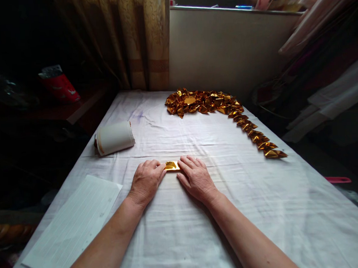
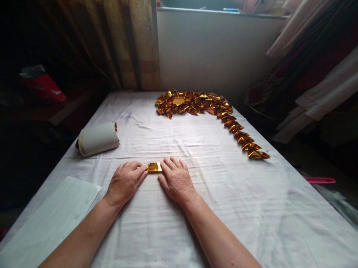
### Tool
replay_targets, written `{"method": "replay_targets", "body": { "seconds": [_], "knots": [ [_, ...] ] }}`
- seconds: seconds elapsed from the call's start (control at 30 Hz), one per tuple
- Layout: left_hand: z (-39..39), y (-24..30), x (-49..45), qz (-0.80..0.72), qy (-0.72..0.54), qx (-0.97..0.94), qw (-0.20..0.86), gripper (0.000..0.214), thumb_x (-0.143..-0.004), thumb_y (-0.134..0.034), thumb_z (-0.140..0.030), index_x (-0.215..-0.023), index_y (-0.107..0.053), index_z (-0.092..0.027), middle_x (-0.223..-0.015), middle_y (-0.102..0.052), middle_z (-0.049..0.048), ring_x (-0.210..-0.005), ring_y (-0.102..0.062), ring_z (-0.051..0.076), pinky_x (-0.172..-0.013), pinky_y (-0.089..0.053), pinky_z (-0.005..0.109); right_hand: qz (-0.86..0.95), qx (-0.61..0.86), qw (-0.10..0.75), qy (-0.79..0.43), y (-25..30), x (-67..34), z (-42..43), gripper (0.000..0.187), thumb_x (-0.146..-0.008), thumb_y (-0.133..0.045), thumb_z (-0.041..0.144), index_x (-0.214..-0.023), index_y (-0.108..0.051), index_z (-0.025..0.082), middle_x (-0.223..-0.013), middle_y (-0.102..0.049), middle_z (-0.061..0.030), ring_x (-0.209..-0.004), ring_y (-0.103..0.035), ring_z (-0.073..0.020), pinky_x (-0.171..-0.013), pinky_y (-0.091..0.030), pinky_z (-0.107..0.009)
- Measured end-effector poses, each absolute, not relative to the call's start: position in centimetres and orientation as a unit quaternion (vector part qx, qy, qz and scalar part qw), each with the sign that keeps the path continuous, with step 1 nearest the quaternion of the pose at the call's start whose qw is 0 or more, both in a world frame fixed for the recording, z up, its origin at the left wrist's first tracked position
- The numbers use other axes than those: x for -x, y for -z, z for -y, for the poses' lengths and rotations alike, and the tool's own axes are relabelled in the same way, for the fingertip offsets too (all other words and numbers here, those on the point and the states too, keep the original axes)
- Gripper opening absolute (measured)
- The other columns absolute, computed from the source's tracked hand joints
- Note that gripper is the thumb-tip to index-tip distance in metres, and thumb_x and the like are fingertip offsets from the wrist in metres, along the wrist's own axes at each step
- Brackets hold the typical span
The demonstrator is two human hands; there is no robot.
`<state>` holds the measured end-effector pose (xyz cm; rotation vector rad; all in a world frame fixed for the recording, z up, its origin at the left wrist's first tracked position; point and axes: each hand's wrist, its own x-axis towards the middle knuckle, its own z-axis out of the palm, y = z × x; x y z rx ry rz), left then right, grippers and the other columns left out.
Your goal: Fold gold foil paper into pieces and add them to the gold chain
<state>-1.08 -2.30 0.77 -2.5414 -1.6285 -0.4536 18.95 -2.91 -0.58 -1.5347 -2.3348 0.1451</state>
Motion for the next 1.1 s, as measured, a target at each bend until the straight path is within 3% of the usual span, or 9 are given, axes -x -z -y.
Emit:
{"method": "replay_targets", "body": {
  "seconds": [0.13,0.3,0.4,0.47,0.63,0.83,1.1],
  "knots": [
    [2.1,-0.5,1.3,0.525,0.162,0.835,0.04,0.02,-0.096,-0.049,-0.03,-0.1,-0.067,-0.023,-0.089,-0.066,0.0041,-0.084,-0.058,0.02,-0.077,-0.044,0.034,0.833,0.5,0.234,-0.025,0.6,-19.3,2.5,0.031,-0.097,-0.045,0.029,-0.119,-0.064,0.02,-0.128,-0.064,-0.0083,-0.117,-0.054,-0.026,-0.1,-0.039,-0.041],
    [2.3,-0.2,1.7,0.511,0.252,0.821,-0.029,0.024,-0.098,-0.043,-0.031,-0.092,-0.064,-0.021,-0.088,-0.069,0.0036,-0.082,-0.062,0.019,-0.078,-0.045,0.032,0.793,0.49,0.356,-0.059,0.8,-19.8,2.1,0.025,-0.097,-0.046,0.031,-0.089,-0.068,0.022,-0.099,-0.072,-0.0069,-0.093,-0.062,-0.0202,-0.087,-0.045,-0.035],
    [2.6,-0.2,1.6,0.525,0.317,0.783,-0.107,0.023,-0.097,-0.044,-0.034,-0.091,-0.062,-0.022,-0.084,-0.07,0.0009,-0.077,-0.063,0.016,-0.074,-0.047,0.028,0.755,0.51,0.395,-0.115,1.3,-20.0,1.9,0.025,-0.094,-0.049,0.033,-0.079,-0.066,0.022,-0.094,-0.072,-0.0056,-0.092,-0.063,-0.0195,-0.086,-0.045,-0.035],
    [2.7,-0.2,1.4,0.539,0.323,0.766,-0.137,0.02,-0.096,-0.046,-0.035,-0.092,-0.062,-0.023,-0.08,-0.069,-0.001,-0.073,-0.063,0.015,-0.07,-0.047,0.026,0.744,0.532,0.384,-0.126,1.7,-19.9,1.8,0.024,-0.093,-0.051,0.033,-0.077,-0.066,0.023,-0.097,-0.072,-0.0054,-0.102,-0.061,-0.0218,-0.092,-0.042,-0.039],
    [2.4,0.2,1.0,0.562,0.276,0.775,-0.09,0.015,-0.094,-0.049,-0.029,-0.096,-0.062,-0.023,-0.084,-0.071,0.001,-0.079,-0.064,0.018,-0.074,-0.047,0.03,0.731,0.596,0.323,-0.08,1.9,-19.3,1.6,0.019,-0.089,-0.058,0.035,-0.079,-0.067,0.022,-0.109,-0.07,-0.0065,-0.122,-0.05,-0.0288,-0.1,-0.033,-0.046],
    [2.5,-0.5,0.4,0.583,0.193,0.789,0.013,0.019,-0.094,-0.05,-0.029,-0.099,-0.066,-0.021,-0.1,-0.069,0.0077,-0.094,-0.06,0.024,-0.082,-0.046,0.038,0.729,0.625,0.274,-0.052,1.3,-18.9,1.6,0.02,-0.091,-0.056,0.037,-0.084,-0.064,0.021,-0.12,-0.064,-0.01,-0.124,-0.047,-0.0288,-0.101,-0.031,-0.044],
    [5.0,-0.5,-0.7,0.46,0.156,0.874,0.001,0.034,-0.093,-0.053,-0.035,-0.124,-0.06,-0.021,-0.131,-0.063,0.0069,-0.124,-0.052,0.024,-0.108,-0.036,0.044,0.72,0.634,0.275,-0.058,1.6,-19.0,1.4,0.021,-0.093,-0.048,0.031,-0.103,-0.065,0.021,-0.127,-0.061,-0.0116,-0.123,-0.049,-0.0262,-0.102,-0.033,-0.044]
  ]
}}
